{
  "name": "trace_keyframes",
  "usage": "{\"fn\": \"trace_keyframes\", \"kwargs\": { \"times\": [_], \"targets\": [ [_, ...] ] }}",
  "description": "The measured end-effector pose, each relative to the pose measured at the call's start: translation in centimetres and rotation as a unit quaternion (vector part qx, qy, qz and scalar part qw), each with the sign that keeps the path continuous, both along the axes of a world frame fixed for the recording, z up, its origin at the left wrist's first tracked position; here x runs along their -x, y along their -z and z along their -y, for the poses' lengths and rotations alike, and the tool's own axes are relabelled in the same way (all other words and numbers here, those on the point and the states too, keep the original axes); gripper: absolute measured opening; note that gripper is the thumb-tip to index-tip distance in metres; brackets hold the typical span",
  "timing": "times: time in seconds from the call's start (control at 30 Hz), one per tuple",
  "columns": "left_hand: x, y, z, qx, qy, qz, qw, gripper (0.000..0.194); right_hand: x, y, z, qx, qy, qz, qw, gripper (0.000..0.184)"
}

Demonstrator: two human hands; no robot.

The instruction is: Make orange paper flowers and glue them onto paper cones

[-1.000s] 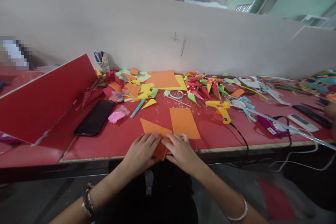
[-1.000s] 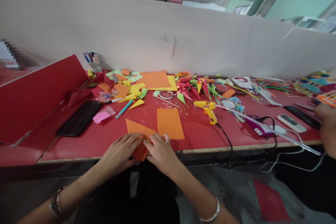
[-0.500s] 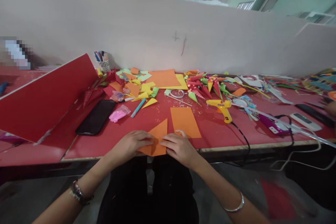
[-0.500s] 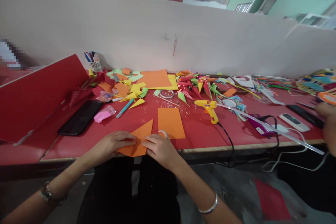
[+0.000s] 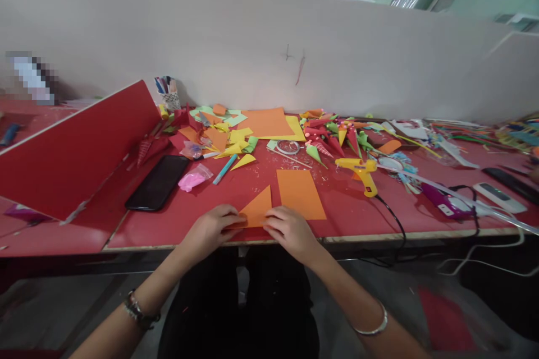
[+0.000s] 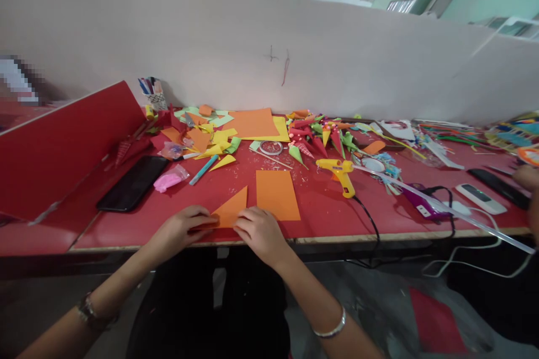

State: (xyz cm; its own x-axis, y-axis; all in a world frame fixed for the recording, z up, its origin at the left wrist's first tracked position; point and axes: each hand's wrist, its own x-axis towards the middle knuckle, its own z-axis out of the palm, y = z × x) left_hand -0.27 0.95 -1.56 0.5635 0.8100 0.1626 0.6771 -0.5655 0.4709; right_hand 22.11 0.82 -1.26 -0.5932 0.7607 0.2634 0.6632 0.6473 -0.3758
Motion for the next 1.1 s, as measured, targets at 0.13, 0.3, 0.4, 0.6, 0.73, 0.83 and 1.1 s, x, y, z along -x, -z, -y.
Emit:
{"fn": "trace_keyframes", "kwargs": {
  "times": [0.13,0.3,0.4,0.6,0.73,0.83,1.1],
  "targets": [
    [-0.3,0.2,-0.2,0.011,-0.039,0.025,0.999,0.018,0.7,0.3,-0.3,0.023,0.052,-0.035,0.998,0.019],
    [-0.3,0.1,-0.5,0.01,-0.094,0.007,0.995,0.021,1.6,0.8,-0.8,0.025,0.112,-0.058,0.992,0.018],
    [-0.3,0.0,-0.6,-0.001,-0.128,-0.022,0.992,0.027,1.9,1.1,-0.9,0.019,0.142,-0.049,0.988,0.017],
    [-0.6,-0.4,-0.3,-0.005,-0.192,-0.081,0.978,0.035,2.2,1.2,-0.8,0.002,0.17,-0.027,0.985,0.022],
    [-0.5,-0.3,-0.3,-0.01,-0.2,-0.107,0.974,0.034,2.4,1.2,-0.7,-0.011,0.18,-0.016,0.984,0.021],
    [0.1,-0.1,-0.6,-0.003,-0.18,-0.097,0.979,0.027,2.4,1.3,-0.7,-0.013,0.182,-0.016,0.983,0.022],
    [0.3,-1.0,-0.3,-0.09,-0.019,-0.132,0.987,0.038,2.3,1.3,-1.0,-0.003,0.172,-0.01,0.985,0.019]
  ]
}}
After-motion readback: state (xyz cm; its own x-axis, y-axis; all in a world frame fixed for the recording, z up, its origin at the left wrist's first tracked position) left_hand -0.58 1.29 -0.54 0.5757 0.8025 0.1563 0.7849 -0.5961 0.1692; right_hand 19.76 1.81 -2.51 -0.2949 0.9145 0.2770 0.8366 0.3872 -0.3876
